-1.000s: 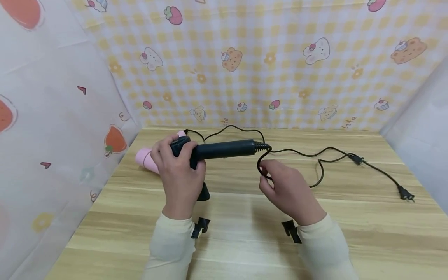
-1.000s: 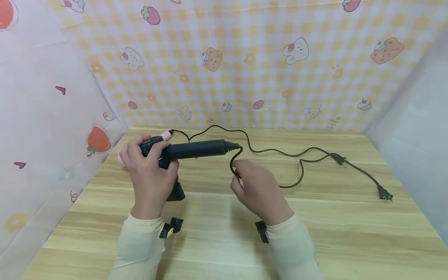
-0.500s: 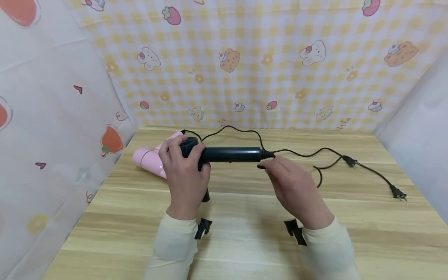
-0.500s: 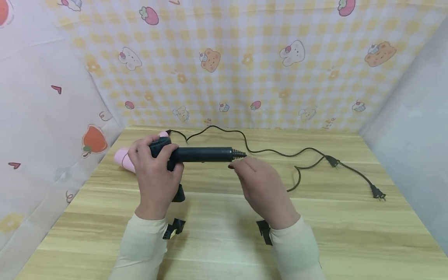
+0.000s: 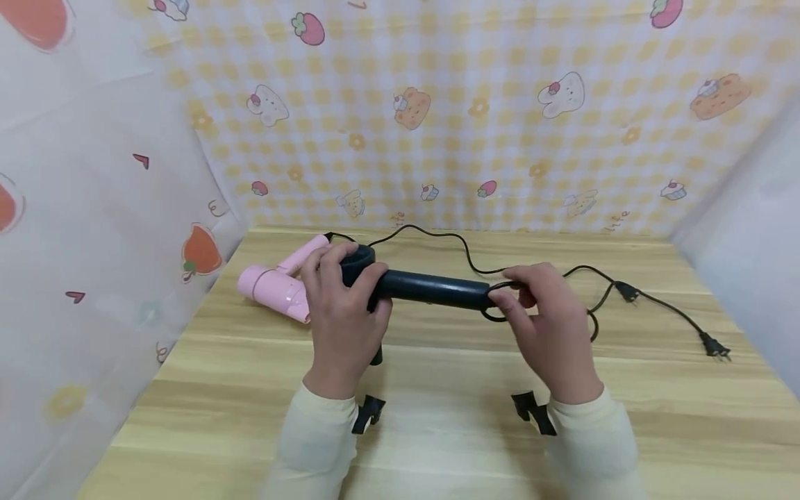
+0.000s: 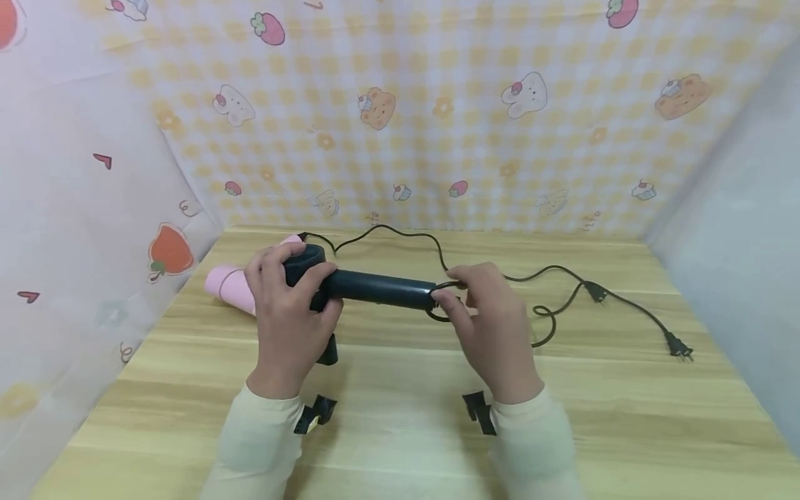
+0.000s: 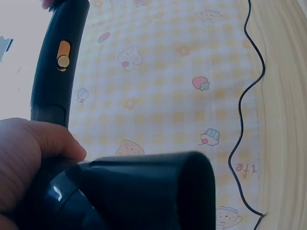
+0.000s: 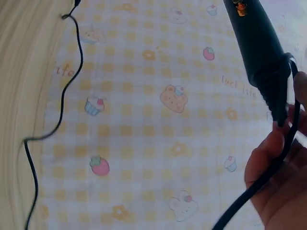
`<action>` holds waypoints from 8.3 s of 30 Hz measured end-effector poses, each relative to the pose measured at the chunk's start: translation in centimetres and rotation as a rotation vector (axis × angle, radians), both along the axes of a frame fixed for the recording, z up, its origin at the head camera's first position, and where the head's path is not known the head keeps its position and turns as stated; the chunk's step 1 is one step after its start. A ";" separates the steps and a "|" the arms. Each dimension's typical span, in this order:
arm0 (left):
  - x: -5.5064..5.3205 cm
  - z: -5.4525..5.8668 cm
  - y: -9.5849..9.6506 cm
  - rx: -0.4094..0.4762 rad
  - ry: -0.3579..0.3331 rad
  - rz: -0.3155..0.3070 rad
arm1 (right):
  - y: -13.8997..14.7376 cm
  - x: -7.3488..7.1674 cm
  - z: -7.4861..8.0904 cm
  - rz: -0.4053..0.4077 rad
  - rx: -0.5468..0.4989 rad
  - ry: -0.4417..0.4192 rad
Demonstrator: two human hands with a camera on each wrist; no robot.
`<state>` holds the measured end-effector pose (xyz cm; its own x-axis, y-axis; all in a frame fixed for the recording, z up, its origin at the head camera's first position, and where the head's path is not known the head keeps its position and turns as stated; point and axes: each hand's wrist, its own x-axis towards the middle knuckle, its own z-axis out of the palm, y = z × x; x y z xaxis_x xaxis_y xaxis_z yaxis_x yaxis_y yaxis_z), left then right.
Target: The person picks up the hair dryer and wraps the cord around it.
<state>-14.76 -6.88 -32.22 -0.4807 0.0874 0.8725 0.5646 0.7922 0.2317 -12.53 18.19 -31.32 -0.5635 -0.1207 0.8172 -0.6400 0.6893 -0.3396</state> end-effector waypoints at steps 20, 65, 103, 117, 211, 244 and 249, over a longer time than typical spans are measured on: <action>0.6 0.5 -0.7 0.015 -0.042 -0.056 | 1.0 -0.7 -0.5 0.052 -0.216 -0.500; -0.7 0.1 -1.9 0.101 -0.068 0.064 | -1.1 0.4 0.0 0.184 0.335 -0.556; -0.1 0.7 -1.1 -0.002 -0.052 -0.148 | 0.6 -0.6 -0.6 0.112 -0.004 -0.321; 0.0 0.8 -1.3 0.003 -0.050 -0.065 | -0.7 -0.9 -1.1 0.107 0.043 -0.387; -0.5 -0.3 -1.2 -0.076 -0.103 -0.022 | -0.6 1.5 1.7 0.120 -0.050 -0.220; 2.3 2.1 -0.8 -0.211 -0.006 0.010 | 0.3 0.9 1.0 0.069 -0.139 -0.311; 2.9 2.6 -0.9 -0.214 -0.013 0.017 | 0.7 0.3 0.5 0.082 -0.153 -0.418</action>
